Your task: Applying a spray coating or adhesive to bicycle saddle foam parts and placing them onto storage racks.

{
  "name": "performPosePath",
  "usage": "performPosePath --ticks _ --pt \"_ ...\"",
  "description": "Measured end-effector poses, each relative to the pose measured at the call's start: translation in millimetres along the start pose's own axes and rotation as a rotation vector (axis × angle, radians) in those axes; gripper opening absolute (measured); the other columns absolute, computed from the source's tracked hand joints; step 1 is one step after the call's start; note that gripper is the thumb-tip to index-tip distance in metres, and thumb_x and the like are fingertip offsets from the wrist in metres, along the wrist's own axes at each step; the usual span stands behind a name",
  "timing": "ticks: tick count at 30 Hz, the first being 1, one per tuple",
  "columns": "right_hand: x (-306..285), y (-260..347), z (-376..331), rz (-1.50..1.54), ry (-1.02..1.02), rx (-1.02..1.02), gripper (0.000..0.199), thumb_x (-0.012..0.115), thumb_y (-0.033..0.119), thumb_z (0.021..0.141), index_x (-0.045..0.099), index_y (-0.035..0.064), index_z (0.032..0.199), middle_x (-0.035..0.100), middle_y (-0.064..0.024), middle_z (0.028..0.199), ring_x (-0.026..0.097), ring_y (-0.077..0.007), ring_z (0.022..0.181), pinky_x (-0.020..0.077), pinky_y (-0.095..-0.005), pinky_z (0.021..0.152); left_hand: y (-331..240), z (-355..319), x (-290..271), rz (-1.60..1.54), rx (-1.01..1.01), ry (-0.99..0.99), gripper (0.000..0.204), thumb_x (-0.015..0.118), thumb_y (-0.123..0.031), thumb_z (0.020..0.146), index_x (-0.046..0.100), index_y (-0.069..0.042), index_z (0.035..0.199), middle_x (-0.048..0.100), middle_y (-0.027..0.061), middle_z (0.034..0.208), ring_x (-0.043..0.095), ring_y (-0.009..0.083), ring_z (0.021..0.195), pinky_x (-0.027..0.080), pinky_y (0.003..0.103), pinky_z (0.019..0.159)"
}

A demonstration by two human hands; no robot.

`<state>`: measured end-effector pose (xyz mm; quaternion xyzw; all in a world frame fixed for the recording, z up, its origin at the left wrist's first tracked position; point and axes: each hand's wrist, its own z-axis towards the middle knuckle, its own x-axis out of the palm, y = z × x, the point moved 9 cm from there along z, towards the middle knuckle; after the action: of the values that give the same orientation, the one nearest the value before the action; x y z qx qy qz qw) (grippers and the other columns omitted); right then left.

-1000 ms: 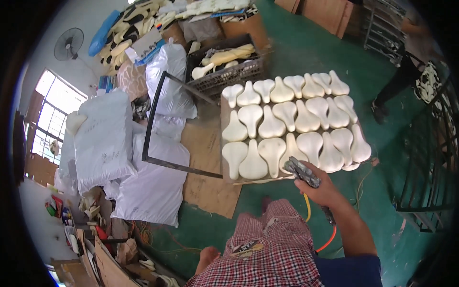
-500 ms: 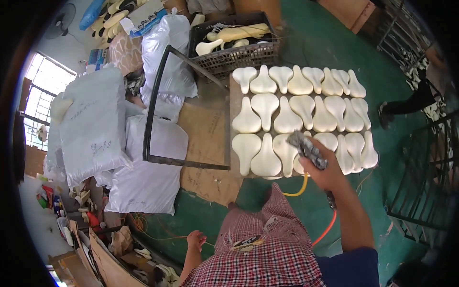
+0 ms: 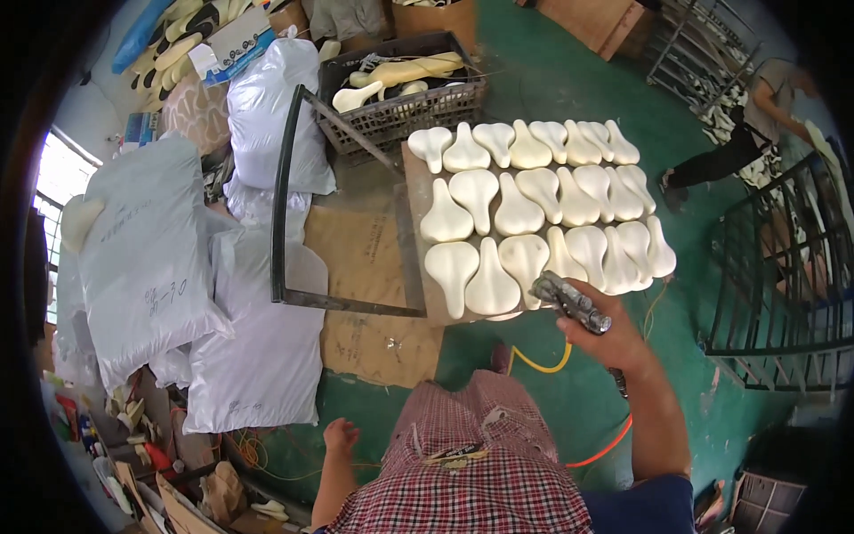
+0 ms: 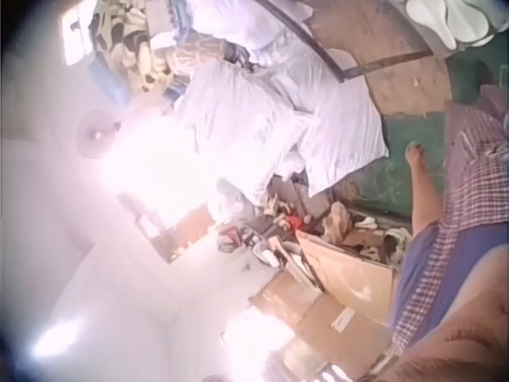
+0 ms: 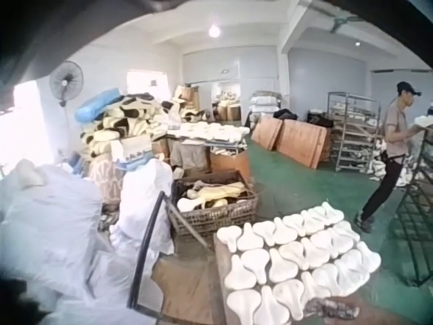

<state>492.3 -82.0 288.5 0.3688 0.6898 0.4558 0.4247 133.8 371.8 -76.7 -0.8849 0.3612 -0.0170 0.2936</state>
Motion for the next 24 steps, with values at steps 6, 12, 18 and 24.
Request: performPosePath --ticks 6,12,18,24 --pt "-16 15 -22 -0.046 -0.246 -0.037 0.046 0.059 0.005 0.074 0.043 0.0003 0.116 0.056 -0.0015 0.077 0.050 -0.0062 0.061 0.0445 -0.0212 0.054 17 8 -33 0.005 -0.047 -0.048 0.024 0.051 -0.018 0.077 0.048 -0.007 0.098 0.056 0.0081 0.078 0.056 0.0207 0.052 0.044 0.029 0.040" --pt "-24 -3 -45 -0.114 -0.187 0.047 0.044 0.058 0.004 0.074 0.045 0.0009 0.115 0.055 -0.0020 0.074 0.050 -0.0069 0.059 0.0447 -0.0214 0.054 55 -3 -35 0.032 -0.116 -0.067 0.024 0.051 -0.018 0.076 0.048 -0.006 0.097 0.056 0.0076 0.075 0.056 0.0207 0.050 0.044 0.028 0.040" --pt "-43 15 -32 -0.067 -0.251 -0.108 0.044 0.057 0.003 0.074 0.043 0.0005 0.116 0.053 -0.0013 0.074 0.049 -0.0063 0.056 0.0434 -0.0206 0.051 84 -29 -23 0.066 -0.104 -0.036 0.023 0.051 -0.017 0.076 0.049 -0.006 0.096 0.055 0.0073 0.075 0.056 0.0211 0.051 0.043 0.028 0.039" --pt "-59 -7 -53 -0.050 -0.168 -0.132 0.045 0.056 0.003 0.075 0.041 -0.0001 0.117 0.053 -0.0021 0.075 0.050 -0.0081 0.059 0.0439 -0.0219 0.053 106 -67 -13 0.034 -0.096 -0.049 0.025 0.050 -0.017 0.076 0.049 -0.006 0.098 0.055 0.0075 0.079 0.056 0.0205 0.052 0.043 0.028 0.041"
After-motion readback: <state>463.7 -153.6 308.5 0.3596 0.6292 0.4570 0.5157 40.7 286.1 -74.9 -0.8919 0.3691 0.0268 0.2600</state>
